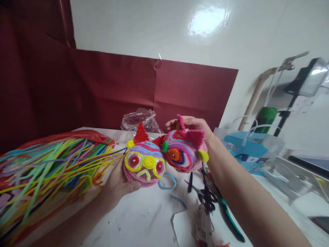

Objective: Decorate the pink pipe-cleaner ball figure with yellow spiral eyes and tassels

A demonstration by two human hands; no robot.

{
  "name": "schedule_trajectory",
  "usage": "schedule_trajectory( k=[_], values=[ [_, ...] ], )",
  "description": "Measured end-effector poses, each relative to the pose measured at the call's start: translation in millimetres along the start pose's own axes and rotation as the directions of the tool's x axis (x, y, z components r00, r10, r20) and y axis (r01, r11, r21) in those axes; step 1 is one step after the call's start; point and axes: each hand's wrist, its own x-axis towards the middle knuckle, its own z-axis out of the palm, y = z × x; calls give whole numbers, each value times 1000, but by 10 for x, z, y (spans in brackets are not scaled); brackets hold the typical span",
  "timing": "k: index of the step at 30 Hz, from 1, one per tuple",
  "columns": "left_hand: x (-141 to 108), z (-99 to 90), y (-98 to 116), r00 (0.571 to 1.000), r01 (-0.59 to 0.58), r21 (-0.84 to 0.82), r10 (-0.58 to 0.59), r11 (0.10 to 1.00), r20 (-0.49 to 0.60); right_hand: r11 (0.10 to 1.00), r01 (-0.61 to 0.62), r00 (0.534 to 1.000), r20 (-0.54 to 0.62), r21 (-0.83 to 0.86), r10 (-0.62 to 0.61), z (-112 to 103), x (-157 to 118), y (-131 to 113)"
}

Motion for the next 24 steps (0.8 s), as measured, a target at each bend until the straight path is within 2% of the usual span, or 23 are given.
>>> schedule_trajectory(
  k=[5,10,13,16,19,24],
  values=[
    [-20,-20,-82,997,31,-16,-32,999,-74,989,-8,996,-94,-149,-6,6,83,114],
    [-38,-10,-132,992,32,-15,-34,999,-125,945,-66,974,-225,-320,-8,50,84,129],
    [-52,17,-143,985,28,9,-26,1000,-171,898,-114,946,-323,-424,-32,88,49,112],
    [-64,24,-150,981,1,40,6,999,-194,859,-153,896,-435,-489,-88,111,7,108],
    [-73,10,-170,981,-24,48,33,999,-189,853,-188,868,-489,-486,-87,141,-41,99],
    [-76,41,-200,948,-119,84,138,989,-285,915,-210,881,-472,-344,25,243,-102,-22]
  ],
)
